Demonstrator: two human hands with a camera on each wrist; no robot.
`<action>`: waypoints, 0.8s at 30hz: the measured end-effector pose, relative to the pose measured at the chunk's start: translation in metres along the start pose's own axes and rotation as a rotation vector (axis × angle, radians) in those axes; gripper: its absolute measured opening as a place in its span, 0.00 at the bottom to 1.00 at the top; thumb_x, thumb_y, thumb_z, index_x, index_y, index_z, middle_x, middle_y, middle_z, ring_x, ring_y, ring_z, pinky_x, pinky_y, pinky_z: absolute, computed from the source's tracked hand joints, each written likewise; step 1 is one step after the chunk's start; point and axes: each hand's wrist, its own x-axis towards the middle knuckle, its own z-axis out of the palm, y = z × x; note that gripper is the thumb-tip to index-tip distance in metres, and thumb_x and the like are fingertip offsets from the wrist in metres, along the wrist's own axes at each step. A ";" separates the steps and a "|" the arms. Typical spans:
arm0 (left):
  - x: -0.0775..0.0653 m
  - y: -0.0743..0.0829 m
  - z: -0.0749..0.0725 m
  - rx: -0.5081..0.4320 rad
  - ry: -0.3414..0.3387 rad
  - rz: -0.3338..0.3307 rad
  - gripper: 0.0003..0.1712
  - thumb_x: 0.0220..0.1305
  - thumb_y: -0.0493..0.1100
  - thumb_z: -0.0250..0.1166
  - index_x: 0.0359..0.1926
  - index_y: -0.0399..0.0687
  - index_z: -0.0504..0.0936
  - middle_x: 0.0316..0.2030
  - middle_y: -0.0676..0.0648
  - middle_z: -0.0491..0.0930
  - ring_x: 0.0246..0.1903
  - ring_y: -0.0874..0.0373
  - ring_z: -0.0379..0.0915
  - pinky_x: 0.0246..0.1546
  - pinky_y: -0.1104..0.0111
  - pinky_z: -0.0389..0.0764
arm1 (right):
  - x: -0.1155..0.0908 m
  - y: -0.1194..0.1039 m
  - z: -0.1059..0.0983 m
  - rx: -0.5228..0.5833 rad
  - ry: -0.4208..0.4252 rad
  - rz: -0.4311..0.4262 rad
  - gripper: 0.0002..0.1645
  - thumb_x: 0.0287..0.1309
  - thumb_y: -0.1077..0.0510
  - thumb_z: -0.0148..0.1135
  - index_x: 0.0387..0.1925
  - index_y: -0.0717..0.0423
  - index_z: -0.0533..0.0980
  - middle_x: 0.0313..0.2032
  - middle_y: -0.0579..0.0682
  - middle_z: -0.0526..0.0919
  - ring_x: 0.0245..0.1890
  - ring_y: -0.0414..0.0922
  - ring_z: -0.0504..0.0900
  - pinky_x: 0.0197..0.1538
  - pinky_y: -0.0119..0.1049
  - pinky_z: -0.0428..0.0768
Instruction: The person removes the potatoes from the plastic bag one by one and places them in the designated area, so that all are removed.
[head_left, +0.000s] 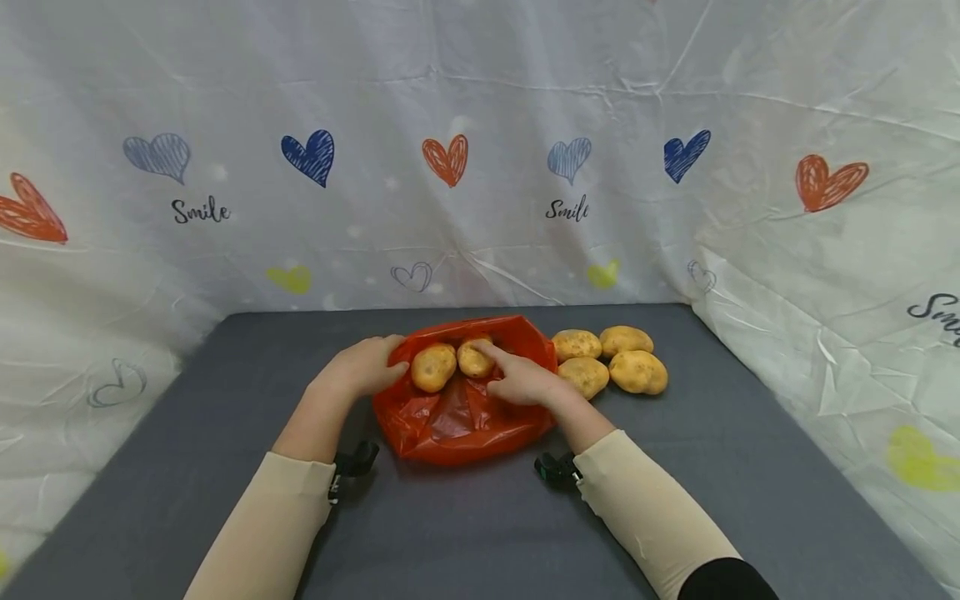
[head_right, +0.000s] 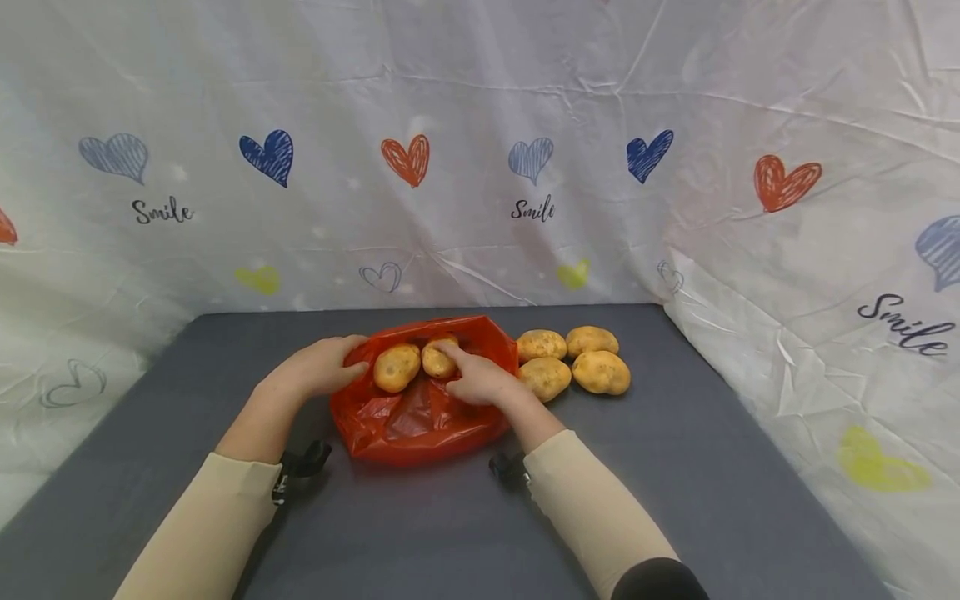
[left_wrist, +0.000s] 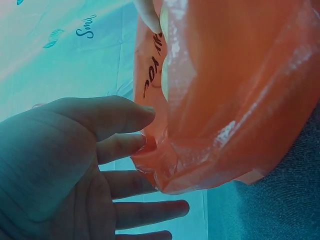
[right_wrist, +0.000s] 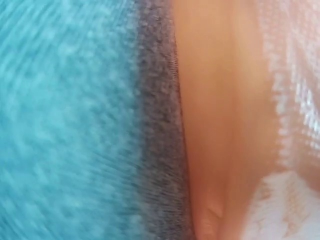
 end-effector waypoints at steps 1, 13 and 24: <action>0.000 0.000 0.000 0.000 0.000 0.000 0.34 0.74 0.49 0.60 0.74 0.38 0.67 0.66 0.33 0.73 0.66 0.37 0.68 0.66 0.41 0.67 | 0.000 0.000 0.000 0.006 0.002 0.005 0.46 0.66 0.60 0.61 0.80 0.37 0.56 0.57 0.56 0.78 0.32 0.47 0.74 0.41 0.40 0.73; 0.001 0.002 0.000 -0.006 -0.004 0.004 0.34 0.74 0.49 0.60 0.74 0.38 0.67 0.66 0.33 0.73 0.65 0.37 0.69 0.66 0.40 0.67 | -0.015 0.007 -0.027 0.007 0.074 0.040 0.31 0.72 0.37 0.58 0.62 0.46 0.56 0.43 0.58 0.80 0.42 0.52 0.80 0.51 0.48 0.77; 0.003 -0.001 0.001 -0.007 -0.012 -0.009 0.35 0.74 0.49 0.60 0.75 0.38 0.66 0.67 0.33 0.73 0.66 0.37 0.68 0.66 0.40 0.67 | -0.044 0.007 -0.064 0.025 -0.044 0.004 0.43 0.66 0.39 0.65 0.74 0.46 0.59 0.64 0.58 0.73 0.59 0.53 0.76 0.64 0.53 0.72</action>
